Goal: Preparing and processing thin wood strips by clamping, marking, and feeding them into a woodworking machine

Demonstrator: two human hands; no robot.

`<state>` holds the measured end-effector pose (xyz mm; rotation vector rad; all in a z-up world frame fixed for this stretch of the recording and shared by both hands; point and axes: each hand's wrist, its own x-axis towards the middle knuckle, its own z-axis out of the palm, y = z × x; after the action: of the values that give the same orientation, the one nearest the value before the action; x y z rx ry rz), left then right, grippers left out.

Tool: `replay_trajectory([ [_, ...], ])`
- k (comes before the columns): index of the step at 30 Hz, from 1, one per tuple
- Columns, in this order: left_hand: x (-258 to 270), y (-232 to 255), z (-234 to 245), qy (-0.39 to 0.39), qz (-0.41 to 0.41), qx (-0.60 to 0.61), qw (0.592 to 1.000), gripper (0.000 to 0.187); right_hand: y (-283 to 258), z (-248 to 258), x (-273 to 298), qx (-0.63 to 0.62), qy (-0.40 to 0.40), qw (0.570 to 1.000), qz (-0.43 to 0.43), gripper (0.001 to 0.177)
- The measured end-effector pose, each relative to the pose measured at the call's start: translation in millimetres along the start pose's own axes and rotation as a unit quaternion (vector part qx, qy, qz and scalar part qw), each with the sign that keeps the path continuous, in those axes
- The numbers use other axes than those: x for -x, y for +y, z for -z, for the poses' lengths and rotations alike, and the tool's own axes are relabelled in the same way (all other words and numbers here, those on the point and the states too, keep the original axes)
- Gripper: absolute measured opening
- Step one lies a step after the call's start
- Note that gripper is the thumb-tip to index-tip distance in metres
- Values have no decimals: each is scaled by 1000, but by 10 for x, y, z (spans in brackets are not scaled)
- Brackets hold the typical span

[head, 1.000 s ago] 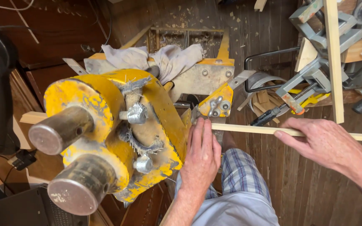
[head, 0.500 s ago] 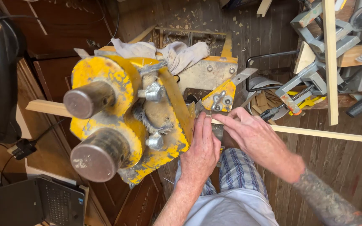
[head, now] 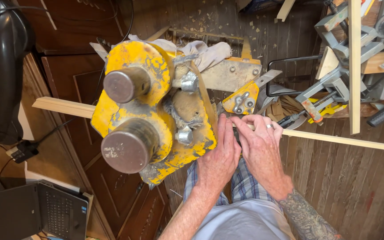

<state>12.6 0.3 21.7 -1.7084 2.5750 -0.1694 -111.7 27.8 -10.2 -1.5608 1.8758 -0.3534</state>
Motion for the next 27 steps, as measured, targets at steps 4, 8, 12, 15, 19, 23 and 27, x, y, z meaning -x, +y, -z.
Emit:
replay_trajectory([
  [4, 96, -27, -190, 22, -26, -5, 999, 43, -44, -29, 14, 16, -9, 1000, -5, 37],
  [8, 145, -29, -309, 25, -41, 17, 999, 40, -99, -57, 35, 28, -7, 999, -21, 41],
  [12, 138, -37, -272, 50, -42, 26, 998, 39, -190, -83, 43, 24, 10, 999, -25, 42],
  [15, 127, -70, -218, 64, -28, 18, 997, 39, -280, -106, 68, 21, 23, 999, -16, 41],
  [19, 295, -73, -292, 74, -18, 54, 996, 39, -357, -92, 96, 18, 16, 1000, -9, 43],
  [23, 538, -11, -613, 99, -9, 78, 992, 28, -418, -160, 108, 16, 24, 1000, -3, 41],
  [27, 503, -148, -490, 117, -21, 114, 986, 23, -382, -264, 180, 18, 34, 999, 27, 34],
])
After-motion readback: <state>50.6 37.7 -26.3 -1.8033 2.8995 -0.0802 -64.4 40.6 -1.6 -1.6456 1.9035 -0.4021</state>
